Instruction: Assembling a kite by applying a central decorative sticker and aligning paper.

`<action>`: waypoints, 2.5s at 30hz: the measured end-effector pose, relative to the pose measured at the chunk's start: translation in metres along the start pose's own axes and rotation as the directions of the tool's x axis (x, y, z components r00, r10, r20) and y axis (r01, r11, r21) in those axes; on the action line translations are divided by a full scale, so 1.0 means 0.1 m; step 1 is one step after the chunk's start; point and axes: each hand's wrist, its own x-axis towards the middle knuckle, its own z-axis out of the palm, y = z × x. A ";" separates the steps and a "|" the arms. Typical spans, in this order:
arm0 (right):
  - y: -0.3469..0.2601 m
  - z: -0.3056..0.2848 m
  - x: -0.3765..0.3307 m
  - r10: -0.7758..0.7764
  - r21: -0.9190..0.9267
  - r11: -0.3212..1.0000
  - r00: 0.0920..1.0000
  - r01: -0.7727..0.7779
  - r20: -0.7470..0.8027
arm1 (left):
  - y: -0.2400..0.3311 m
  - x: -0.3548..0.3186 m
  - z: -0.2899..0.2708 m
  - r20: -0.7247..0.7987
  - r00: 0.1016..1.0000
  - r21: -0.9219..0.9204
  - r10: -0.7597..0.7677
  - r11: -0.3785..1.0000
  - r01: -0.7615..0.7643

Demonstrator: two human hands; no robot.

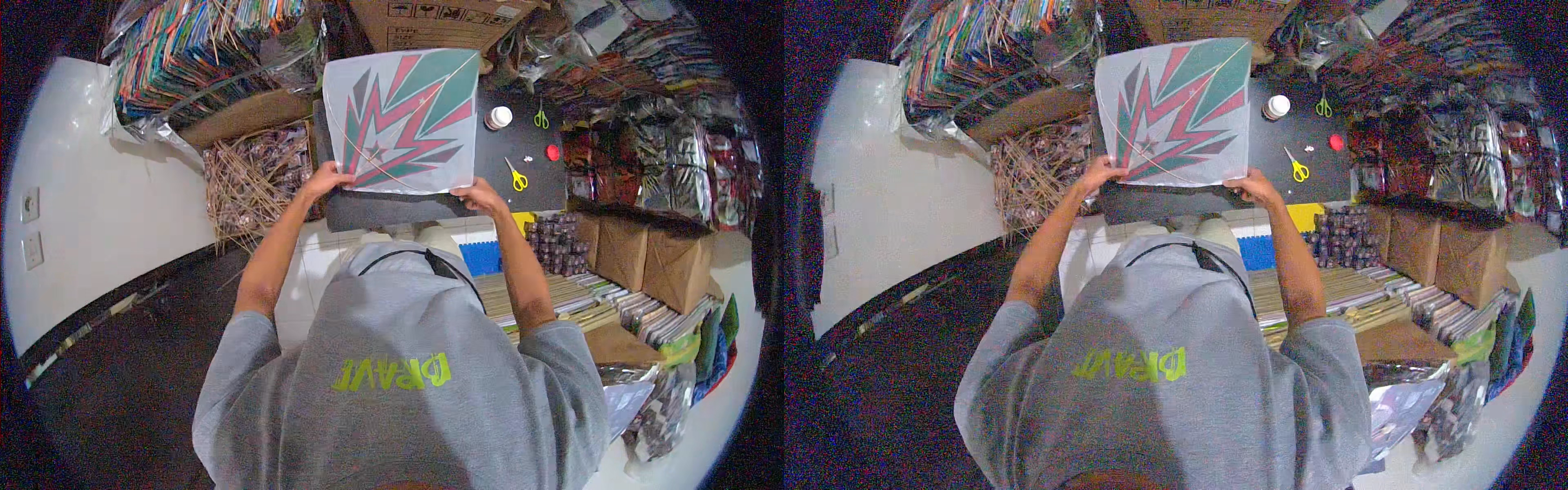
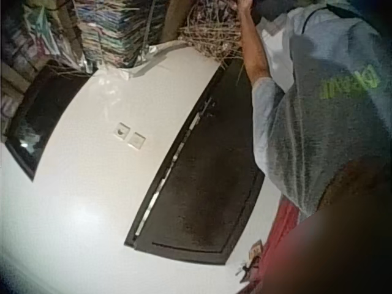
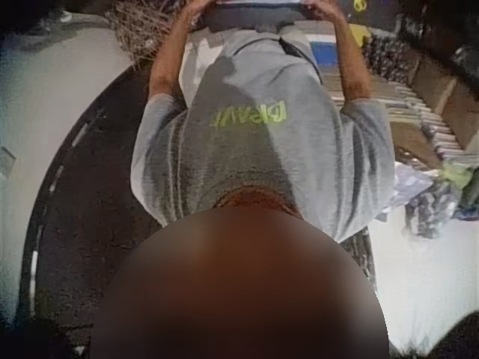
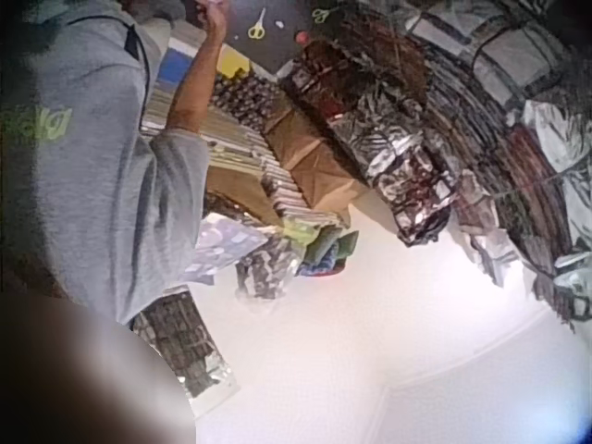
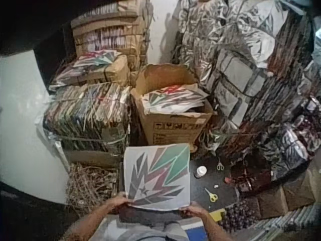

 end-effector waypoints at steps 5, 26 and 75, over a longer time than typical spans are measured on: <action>0.00 -0.17 0.32 -0.070 -0.167 0.984 0.997 0.066 -0.019 | 0.22 0.15 0.08 -0.097 0.993 0.274 0.061 0.961 -0.033; 0.10 -0.82 1.31 -0.370 -0.425 0.846 0.929 0.322 -0.033 | -0.11 0.64 0.27 -0.463 0.839 0.549 0.286 0.836 0.018; -0.38 0.67 0.78 -0.675 -0.873 0.094 0.675 0.479 0.298 | -0.28 0.52 0.28 -0.163 0.673 0.837 0.722 0.462 -0.293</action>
